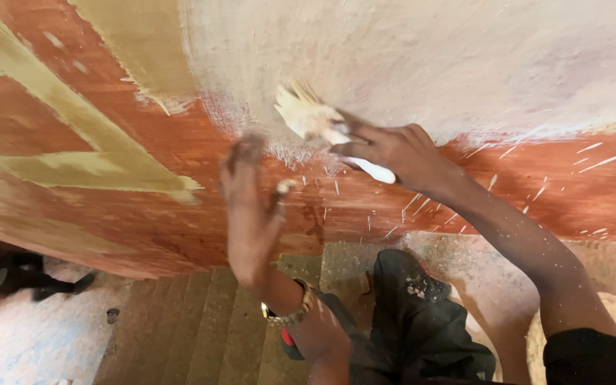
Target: The person applies white paint to a reddish-brown wall using a brush. They repeatedly dip the brush into a bowl of paint and spread it across the wall surface, gradually covering more area.
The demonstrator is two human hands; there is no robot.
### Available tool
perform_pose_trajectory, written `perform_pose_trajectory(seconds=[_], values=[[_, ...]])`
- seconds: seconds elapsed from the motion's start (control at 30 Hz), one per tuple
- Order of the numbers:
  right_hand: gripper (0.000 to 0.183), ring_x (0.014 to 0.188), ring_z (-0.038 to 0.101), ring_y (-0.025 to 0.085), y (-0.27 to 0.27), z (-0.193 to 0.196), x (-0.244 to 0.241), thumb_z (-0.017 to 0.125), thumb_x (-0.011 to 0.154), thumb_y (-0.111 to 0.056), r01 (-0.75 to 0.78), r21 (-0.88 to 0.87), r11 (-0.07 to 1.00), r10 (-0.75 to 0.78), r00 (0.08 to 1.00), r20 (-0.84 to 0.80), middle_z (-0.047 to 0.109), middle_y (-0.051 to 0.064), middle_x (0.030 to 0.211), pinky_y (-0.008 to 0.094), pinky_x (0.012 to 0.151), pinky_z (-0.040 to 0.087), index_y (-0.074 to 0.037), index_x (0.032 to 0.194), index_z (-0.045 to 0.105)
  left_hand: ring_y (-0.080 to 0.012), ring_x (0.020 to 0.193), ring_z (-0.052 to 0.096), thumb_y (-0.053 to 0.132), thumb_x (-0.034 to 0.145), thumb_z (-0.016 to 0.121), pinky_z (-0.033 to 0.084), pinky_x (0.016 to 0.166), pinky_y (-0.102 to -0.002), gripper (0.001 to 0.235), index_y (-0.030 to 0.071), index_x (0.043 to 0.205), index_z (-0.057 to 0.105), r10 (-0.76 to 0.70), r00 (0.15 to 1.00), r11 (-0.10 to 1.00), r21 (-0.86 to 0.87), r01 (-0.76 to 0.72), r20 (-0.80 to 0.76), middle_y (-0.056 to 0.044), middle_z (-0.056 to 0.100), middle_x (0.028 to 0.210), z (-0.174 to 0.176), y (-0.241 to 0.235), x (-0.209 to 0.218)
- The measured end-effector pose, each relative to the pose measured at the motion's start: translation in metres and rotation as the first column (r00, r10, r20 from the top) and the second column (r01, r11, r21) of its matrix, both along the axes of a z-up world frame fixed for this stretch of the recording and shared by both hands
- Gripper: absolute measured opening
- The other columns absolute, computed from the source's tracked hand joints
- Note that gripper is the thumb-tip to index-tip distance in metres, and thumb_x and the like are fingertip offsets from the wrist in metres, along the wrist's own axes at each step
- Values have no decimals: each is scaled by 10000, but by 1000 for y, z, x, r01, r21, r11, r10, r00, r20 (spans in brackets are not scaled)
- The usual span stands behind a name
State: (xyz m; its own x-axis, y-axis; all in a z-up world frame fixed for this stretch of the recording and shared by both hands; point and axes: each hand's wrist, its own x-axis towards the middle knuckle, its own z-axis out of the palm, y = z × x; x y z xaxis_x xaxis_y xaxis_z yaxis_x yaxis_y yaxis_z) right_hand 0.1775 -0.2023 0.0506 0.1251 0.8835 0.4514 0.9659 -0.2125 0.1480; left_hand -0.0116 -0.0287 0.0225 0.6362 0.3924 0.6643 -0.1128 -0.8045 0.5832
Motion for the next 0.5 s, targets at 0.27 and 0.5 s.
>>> perform_pose_trajectory(seconds=[0.27, 0.5], values=[[217, 906, 763, 193, -66, 30, 29, 828, 998, -169, -38, 332, 942, 3, 994, 106, 657, 83, 1386, 252, 604, 620, -210, 1202, 769, -321, 1304, 563, -12, 818, 617, 431, 1154, -486, 397, 10, 1215, 607, -955, 283, 254, 259, 932, -83, -133, 616, 1294, 31, -134, 2], [173, 1080, 810, 362, -92, 52, 54, 894, 1015, -77, -116, 680, 723, -117, 951, 287, 648, 161, 1391, 270, 712, 734, -88, 1127, 764, -306, 1287, 586, 50, 901, 615, 467, 1126, -421, 376, -2, 1272, 587, -971, -177, -196, 114, 974, -159, -139, 617, 1318, -7, -200, 11]])
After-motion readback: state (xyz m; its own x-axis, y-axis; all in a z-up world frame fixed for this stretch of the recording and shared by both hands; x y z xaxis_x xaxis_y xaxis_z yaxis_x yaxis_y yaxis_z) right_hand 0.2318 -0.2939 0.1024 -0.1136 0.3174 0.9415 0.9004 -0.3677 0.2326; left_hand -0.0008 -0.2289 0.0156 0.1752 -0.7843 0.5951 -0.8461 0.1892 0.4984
